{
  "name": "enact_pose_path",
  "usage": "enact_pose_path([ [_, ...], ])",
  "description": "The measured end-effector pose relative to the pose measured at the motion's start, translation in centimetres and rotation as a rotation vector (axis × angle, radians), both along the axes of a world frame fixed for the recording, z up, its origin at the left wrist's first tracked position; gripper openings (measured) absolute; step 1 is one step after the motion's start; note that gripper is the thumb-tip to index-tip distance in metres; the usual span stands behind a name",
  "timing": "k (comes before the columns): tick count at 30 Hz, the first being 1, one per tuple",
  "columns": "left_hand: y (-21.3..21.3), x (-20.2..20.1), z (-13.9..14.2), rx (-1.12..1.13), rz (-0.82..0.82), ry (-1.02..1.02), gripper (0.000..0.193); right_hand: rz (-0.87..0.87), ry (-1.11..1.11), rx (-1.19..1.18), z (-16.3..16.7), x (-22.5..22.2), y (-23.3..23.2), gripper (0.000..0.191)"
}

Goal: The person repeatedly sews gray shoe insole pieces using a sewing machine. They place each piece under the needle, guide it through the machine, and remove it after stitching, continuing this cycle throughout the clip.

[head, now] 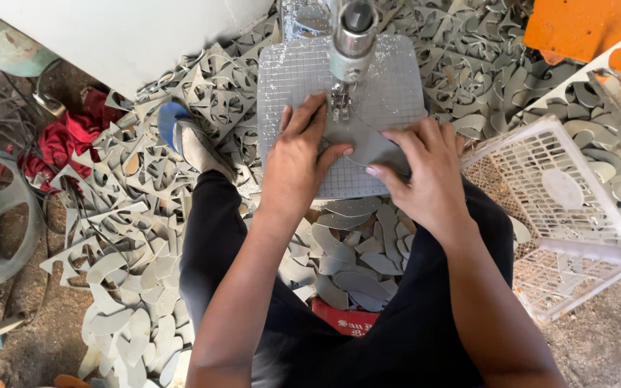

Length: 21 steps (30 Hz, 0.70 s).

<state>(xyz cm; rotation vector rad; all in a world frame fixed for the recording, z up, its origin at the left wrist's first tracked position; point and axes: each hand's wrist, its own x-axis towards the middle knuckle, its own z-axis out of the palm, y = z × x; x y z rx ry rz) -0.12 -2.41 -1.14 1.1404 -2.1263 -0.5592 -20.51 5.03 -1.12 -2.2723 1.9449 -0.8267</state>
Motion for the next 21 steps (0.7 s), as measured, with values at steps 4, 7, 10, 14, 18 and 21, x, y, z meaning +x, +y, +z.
enact_pose_path([
  [4, 0.0, 0.2, -0.1, 0.026, -0.012, 0.012, 0.068, 0.029, -0.039, -0.002, -0.7, -0.2, 0.1, 0.044],
  [7, -0.6, 0.1, -0.3, -0.013, -0.020, 0.016, 0.069, 0.028, -0.036, -0.019, -1.2, 0.0, -0.2, 0.043],
  [10, -0.7, 0.2, -0.5, -0.019, -0.037, 0.023, 0.067, 0.009, -0.065, -0.009, -1.3, 0.2, -0.3, 0.042],
  [14, -1.1, 0.3, -0.7, -0.022, -0.065, 0.039, 0.068, -0.012, -0.049, -0.035, -1.3, 0.6, -0.3, 0.042],
  [18, -1.5, 0.5, -0.7, -0.016, -0.100, 0.016, 0.067, -0.034, -0.014, -0.042, -1.4, 1.2, -0.2, 0.042],
  [21, -1.7, 0.6, -0.5, 0.006, -0.103, -0.016, 0.064, -0.051, 0.015, -0.043, -1.5, 1.5, -0.3, 0.043],
])
